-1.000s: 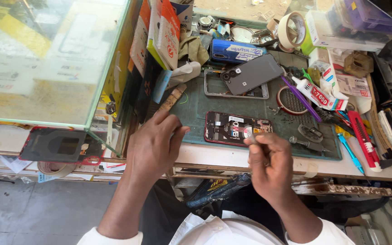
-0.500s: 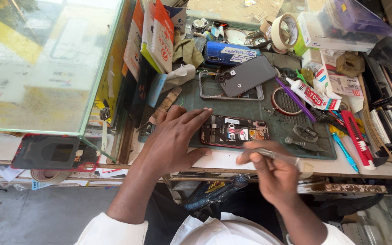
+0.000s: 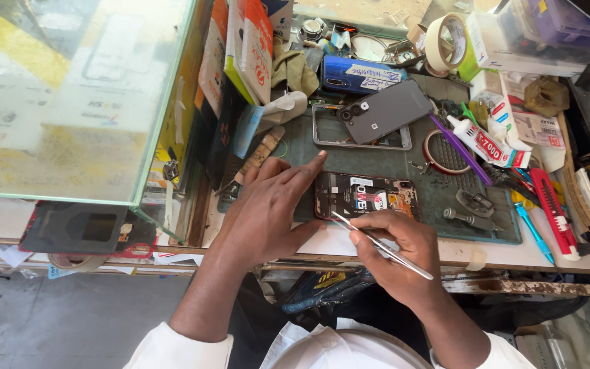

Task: The person disassembles a red smartphone, removes the back cover, and uses a screwdriver and tweezers to remove screws and small internal components. The person then places the back cover aside and continues to manipulate the phone's internal parts.

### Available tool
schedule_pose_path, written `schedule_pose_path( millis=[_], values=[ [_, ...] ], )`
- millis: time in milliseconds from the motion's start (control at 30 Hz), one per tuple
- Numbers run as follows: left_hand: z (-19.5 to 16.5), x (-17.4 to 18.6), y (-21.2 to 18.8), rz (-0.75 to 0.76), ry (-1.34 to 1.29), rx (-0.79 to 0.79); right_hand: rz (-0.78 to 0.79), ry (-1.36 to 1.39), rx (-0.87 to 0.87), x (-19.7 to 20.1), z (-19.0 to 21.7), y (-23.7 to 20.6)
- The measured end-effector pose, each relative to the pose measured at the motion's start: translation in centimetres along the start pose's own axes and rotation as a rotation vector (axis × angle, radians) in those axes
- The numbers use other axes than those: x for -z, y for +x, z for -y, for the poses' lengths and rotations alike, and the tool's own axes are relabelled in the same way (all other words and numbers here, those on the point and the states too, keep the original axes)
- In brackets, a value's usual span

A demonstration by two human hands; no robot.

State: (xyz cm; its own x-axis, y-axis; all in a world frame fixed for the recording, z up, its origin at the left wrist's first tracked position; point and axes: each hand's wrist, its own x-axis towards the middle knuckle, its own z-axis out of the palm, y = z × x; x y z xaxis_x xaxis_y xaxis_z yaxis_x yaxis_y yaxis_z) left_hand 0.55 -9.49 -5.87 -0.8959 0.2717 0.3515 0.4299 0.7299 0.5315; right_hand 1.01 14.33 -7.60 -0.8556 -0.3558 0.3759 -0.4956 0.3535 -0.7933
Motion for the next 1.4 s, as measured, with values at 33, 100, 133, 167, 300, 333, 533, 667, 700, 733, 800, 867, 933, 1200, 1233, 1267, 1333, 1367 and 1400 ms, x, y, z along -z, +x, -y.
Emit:
schedule_pose_path(
  millis=[33,100,133,167,300,333,533,667,700,733,800,867,933,1200,1233,1267,1333,1367,1400],
  values=[
    [0.0,0.0,0.1,0.008,-0.005,0.014,0.004,-0.011,0.0,-0.2,0.1,0.1],
    [0.0,0.0,0.1,0.035,-0.005,0.043,0.009,-0.023,0.012,-0.3,0.2,0.2],
    [0.1,0.0,0.2,0.053,-0.001,0.057,0.013,-0.026,0.023,-0.4,0.3,0.3],
    [0.1,0.1,0.2,0.071,0.005,0.074,0.017,-0.027,0.036,-0.5,0.3,0.4],
    [0.1,0.0,0.4,0.034,0.013,0.036,0.014,-0.08,0.072,-0.5,0.5,0.7],
    [0.1,0.1,0.4,0.028,0.014,0.028,0.015,-0.068,0.058,-0.5,0.4,0.8],
    [0.1,0.1,0.7,0.084,0.032,0.091,-0.005,-0.133,0.122,-0.9,0.2,0.7],
    [0.3,0.2,0.7,0.022,0.019,0.042,-0.024,-0.276,0.372,-1.6,-0.4,0.5],
    [0.3,0.2,0.7,0.032,0.021,0.054,-0.026,-0.292,0.388,-1.7,-0.6,0.4],
    [0.2,0.2,0.7,0.042,0.023,0.065,-0.029,-0.308,0.404,-1.8,-0.8,0.3],
    [0.2,0.2,0.7,0.046,0.028,0.074,-0.047,-0.335,0.465,-2.3,-1.2,0.2],
    [0.1,0.2,0.8,0.036,0.027,0.069,-0.071,-0.362,0.554,-2.7,-1.4,-0.1],
    [0.0,0.3,0.8,0.017,0.017,0.052,-0.054,-0.388,0.565,-2.7,-1.5,-0.5],
    [-0.1,-0.1,0.7,0.017,0.022,0.072,-0.074,-0.46,0.68,-3.0,-1.7,-0.7],
    [-0.1,-0.2,0.8,0.017,0.027,0.074,-0.076,-0.461,0.679,-3.1,-1.7,-0.7],
    [-0.2,-0.2,0.8,0.017,0.033,0.076,-0.078,-0.463,0.679,-3.1,-1.7,-0.7],
    [-0.2,-0.2,0.8,0.006,0.01,0.074,-0.081,-0.466,0.674,-3.1,-1.5,-0.8],
    [-0.2,-0.3,0.8,0.001,-0.003,0.072,-0.082,-0.469,0.67,-3.0,-1.5,-0.8],
    [-0.2,-0.3,0.8,-0.002,0.008,0.074,-0.081,-0.471,0.677,-3.0,-1.5,-0.8]
  ],
)
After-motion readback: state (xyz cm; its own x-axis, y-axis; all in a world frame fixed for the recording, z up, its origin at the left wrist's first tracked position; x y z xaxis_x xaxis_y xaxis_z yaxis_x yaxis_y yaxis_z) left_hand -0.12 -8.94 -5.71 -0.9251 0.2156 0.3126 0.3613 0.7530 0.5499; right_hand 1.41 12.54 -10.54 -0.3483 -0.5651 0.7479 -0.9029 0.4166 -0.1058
